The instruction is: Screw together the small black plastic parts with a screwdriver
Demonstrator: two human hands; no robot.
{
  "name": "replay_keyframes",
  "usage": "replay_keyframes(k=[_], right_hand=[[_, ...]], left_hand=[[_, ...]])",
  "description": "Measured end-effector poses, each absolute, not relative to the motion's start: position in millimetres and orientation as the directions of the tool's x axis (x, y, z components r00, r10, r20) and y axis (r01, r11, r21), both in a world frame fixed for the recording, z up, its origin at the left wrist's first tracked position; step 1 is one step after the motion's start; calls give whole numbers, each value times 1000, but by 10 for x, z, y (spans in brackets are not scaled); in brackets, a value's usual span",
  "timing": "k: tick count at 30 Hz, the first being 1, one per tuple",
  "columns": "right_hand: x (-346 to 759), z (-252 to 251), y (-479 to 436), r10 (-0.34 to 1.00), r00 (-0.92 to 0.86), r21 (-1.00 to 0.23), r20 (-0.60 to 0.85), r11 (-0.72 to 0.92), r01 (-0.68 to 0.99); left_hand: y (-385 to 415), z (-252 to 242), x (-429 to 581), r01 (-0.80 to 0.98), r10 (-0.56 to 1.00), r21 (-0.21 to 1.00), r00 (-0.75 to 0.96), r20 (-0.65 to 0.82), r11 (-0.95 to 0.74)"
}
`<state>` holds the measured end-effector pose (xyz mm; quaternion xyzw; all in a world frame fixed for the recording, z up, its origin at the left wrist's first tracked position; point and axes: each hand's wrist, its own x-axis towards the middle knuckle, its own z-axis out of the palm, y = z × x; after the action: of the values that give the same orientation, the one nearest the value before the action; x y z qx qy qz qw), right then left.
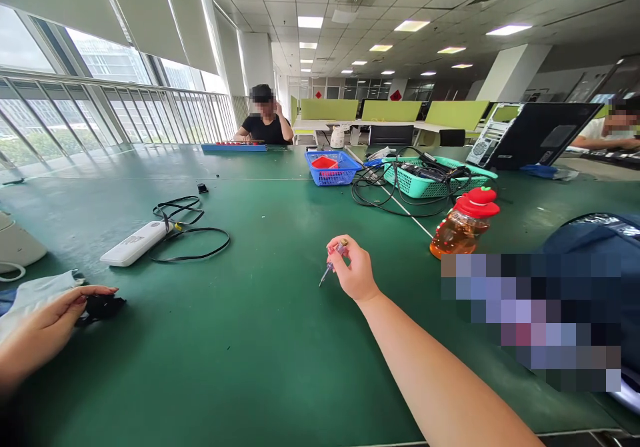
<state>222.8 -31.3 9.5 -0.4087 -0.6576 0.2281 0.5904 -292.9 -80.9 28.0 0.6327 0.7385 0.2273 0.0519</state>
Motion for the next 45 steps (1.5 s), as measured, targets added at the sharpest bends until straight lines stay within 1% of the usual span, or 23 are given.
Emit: replay_keyframes(k=[5, 9, 14, 17, 19, 25, 29, 31, 33, 35, 40, 42, 45], right_hand=[[2227, 96, -310, 809, 30, -785, 587, 560, 267], [2231, 94, -309, 804, 27, -779, 594, 567, 268], [2223, 105, -315, 802, 26, -774, 597, 568, 280], [2218, 109, -316, 798, 24, -769, 602, 572, 284], [2217, 108, -314, 795, 25, -768, 606, 576, 280], [2221, 99, -312, 794, 25, -767, 608, 578, 279], [2225, 97, -314, 801, 27, -775, 598, 569, 275], [2226, 98, -313, 803, 27, -776, 595, 566, 276], [2226, 100, -311, 803, 26, -777, 595, 567, 273], [2223, 104, -311, 804, 23, -779, 595, 569, 264], [2214, 113, -317, 811, 28, -788, 585, 560, 257], [2213, 110, -318, 811, 30, -789, 584, 559, 253], [2216, 97, -313, 810, 31, -790, 586, 563, 242]], left_hand=[[-809, 271, -2917, 926, 949, 365, -195, 250, 94], [-838, 346, -2799, 930, 952, 349, -205, 226, 117], [-816, 299, -2863, 927, 958, 349, -212, 192, 135], [-810, 289, -2908, 934, 966, 327, -205, 160, 144], [-821, 309, -2902, 939, 963, 306, -213, 163, 155], [-859, 337, -2837, 967, 967, 245, -121, 225, 64], [-863, 353, -2832, 980, 963, 194, -97, 252, 48], [-868, 385, -2839, 974, 951, 194, -169, 258, 120], [-874, 416, -2860, 943, 918, 197, -312, 244, 268], [-875, 432, -2891, 913, 888, 181, -399, 229, 364], [-872, 427, -2907, 930, 919, 94, -367, 145, 356], [-879, 434, -2864, 943, 930, 54, -332, 156, 328], [-899, 456, -2784, 941, 933, 52, -338, 123, 334]])
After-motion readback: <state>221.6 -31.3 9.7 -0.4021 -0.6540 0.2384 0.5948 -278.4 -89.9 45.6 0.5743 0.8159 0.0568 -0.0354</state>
